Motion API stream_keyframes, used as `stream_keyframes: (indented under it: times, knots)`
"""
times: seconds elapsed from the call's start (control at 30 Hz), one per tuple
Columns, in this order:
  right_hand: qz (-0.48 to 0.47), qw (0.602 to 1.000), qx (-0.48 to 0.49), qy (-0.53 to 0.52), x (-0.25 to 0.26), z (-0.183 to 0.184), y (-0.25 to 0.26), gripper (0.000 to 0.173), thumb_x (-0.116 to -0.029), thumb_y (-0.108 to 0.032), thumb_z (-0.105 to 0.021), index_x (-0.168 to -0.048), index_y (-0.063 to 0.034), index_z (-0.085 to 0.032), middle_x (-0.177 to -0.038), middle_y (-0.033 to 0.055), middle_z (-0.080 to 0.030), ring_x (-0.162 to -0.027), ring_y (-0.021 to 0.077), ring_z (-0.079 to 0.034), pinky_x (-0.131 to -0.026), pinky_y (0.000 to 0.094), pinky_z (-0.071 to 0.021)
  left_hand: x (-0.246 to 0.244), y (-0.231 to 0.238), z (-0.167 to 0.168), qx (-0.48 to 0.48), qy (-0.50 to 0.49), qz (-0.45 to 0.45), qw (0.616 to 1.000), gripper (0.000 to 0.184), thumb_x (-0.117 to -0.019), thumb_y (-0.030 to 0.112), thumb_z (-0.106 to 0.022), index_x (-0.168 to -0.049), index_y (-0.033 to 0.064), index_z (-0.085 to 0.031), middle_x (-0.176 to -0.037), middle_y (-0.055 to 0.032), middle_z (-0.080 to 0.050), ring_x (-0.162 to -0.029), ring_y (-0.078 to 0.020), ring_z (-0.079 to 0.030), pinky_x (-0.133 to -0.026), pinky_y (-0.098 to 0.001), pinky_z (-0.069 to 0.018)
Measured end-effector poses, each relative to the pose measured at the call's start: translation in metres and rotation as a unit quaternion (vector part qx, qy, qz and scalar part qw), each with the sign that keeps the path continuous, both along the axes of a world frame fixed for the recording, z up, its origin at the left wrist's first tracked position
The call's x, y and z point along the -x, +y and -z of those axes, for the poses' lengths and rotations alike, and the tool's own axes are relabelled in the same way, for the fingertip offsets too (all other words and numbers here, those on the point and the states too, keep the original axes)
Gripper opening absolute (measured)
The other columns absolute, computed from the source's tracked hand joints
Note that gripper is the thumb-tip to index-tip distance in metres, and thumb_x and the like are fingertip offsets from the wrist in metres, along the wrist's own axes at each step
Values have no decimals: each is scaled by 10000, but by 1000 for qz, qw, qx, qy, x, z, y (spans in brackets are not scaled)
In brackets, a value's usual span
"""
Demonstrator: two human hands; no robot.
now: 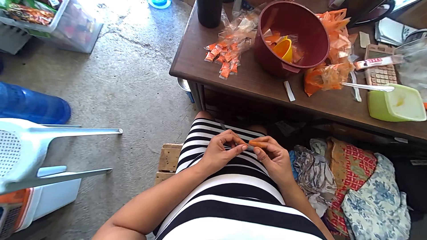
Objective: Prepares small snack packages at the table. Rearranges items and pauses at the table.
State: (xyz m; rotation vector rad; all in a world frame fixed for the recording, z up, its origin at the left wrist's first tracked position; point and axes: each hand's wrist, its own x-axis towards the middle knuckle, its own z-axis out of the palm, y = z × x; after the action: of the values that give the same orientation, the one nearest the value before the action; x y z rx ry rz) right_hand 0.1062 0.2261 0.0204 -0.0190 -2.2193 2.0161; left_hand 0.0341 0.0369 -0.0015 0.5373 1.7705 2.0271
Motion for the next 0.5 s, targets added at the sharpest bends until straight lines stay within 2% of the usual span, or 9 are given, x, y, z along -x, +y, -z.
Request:
stream_keyframes:
  times: [0.1, 0.23, 0.4, 0.5]
  knots:
    - [25, 1000, 0, 4, 0, 0, 0, 150, -969, -81, -650, -1027, 7, -757, -1104, 16, -698, -818, -38, -620, -696, 111, -533, 0, 0, 0, -1, 5, -1, 1000, 92, -930, 126, -725, -935, 35, -734, -931, 51, -673, -858, 21, -613, -783, -160, -522]
    - [49, 998, -6, 35, -1, 0, 0, 73, -922, -77, -735, -968, -48, -784, -1038, -16, -715, -878, -7, -663, -757, 132, -568, -1, 0, 0, -13, 8, 3, 1000, 98, -935, 136, -724, -942, 38, -738, -931, 53, -672, -860, 23, -612, -782, -158, -522]
    - [66, 996, -10, 58, -3, 0, 0, 52, -865, -120, -805, -895, -83, -783, -967, -49, -714, -781, -40, -630, -672, 99, -535, -1, 0, 0, -16, 8, 10, 1000, 103, -937, 141, -725, -940, 39, -739, -932, 52, -675, -869, 21, -616, -787, -160, -523]
    - [74, 995, -9, 62, -2, -1, -1, 99, -848, -173, -827, -818, -122, -748, -892, -77, -688, -752, -53, -609, -644, 85, -513, -1, 0, -2, -19, 13, 19, 1000, 103, -931, 138, -731, -927, 36, -735, -925, 51, -674, -863, 22, -612, -786, -158, -519]
